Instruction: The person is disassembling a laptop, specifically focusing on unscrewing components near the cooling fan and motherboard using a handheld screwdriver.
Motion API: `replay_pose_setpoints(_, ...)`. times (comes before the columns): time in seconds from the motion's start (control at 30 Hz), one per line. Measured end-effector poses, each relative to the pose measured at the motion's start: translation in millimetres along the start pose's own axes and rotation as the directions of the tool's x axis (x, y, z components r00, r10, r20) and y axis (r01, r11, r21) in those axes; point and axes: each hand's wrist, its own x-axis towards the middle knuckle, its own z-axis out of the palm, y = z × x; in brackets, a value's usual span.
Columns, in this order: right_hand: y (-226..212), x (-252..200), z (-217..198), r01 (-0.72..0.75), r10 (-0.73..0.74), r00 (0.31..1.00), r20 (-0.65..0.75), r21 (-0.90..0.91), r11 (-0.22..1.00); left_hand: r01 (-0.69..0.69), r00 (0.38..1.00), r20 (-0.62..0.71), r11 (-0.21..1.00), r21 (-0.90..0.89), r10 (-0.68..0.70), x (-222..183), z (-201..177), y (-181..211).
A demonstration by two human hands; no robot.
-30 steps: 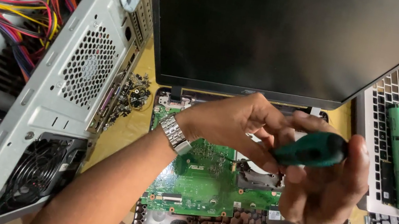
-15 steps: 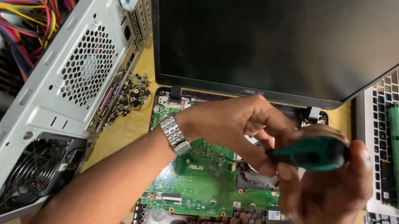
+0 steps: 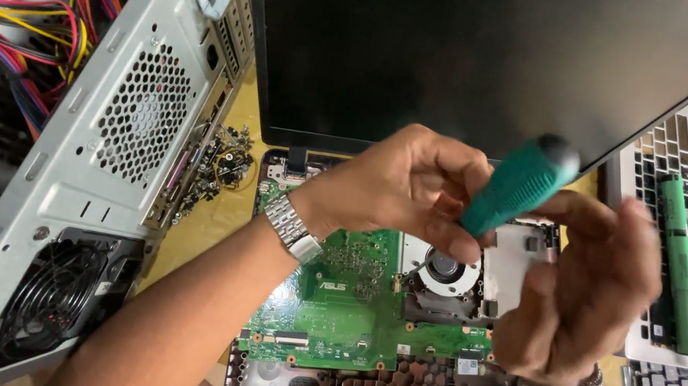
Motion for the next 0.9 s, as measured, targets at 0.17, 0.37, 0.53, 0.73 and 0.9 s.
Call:
replay_pose_setpoints(0.17, -9.2, 27.6, -8.8, -0.177, 0.183, 0.954, 0.238, -0.049, 0.983, -0.065, 0.997, -0.051, 0.993, -0.096, 0.060, -3.3, -2.5, 5.4)
replay_pose_setpoints(0.37, -10.8, 39.4, -21.0, -0.364, 0.361, 0.834, 0.417, -0.074, 0.928, -0.110, 0.990, -0.099, 0.991, -0.072, 0.102, -0.9, -2.8, 8.9)
replay_pose_setpoints(0.53, -6.7, 36.9, -7.6, -0.275, 0.291, 0.729, 0.620, -0.125, 0.953, -0.161, 0.977, -0.151, 0.984, -0.081, 0.147, -1.7, -1.1, 13.1)
replay_pose_setpoints(0.73, -8.4, 33.8, 2.3, -0.331, 0.218, 0.774, 0.594, 0.088, 0.939, -0.295, 0.936, -0.231, 0.950, -0.107, 0.264, 4.0, -0.1, -1.1)
replay_pose_setpoints(0.9, -12.7, 44.8, -9.6, -0.242, 0.101, 0.697, 0.710, 0.100, 0.965, -0.259, 0.933, -0.272, 0.965, -0.048, 0.237, 2.8, 4.5, 4.0)
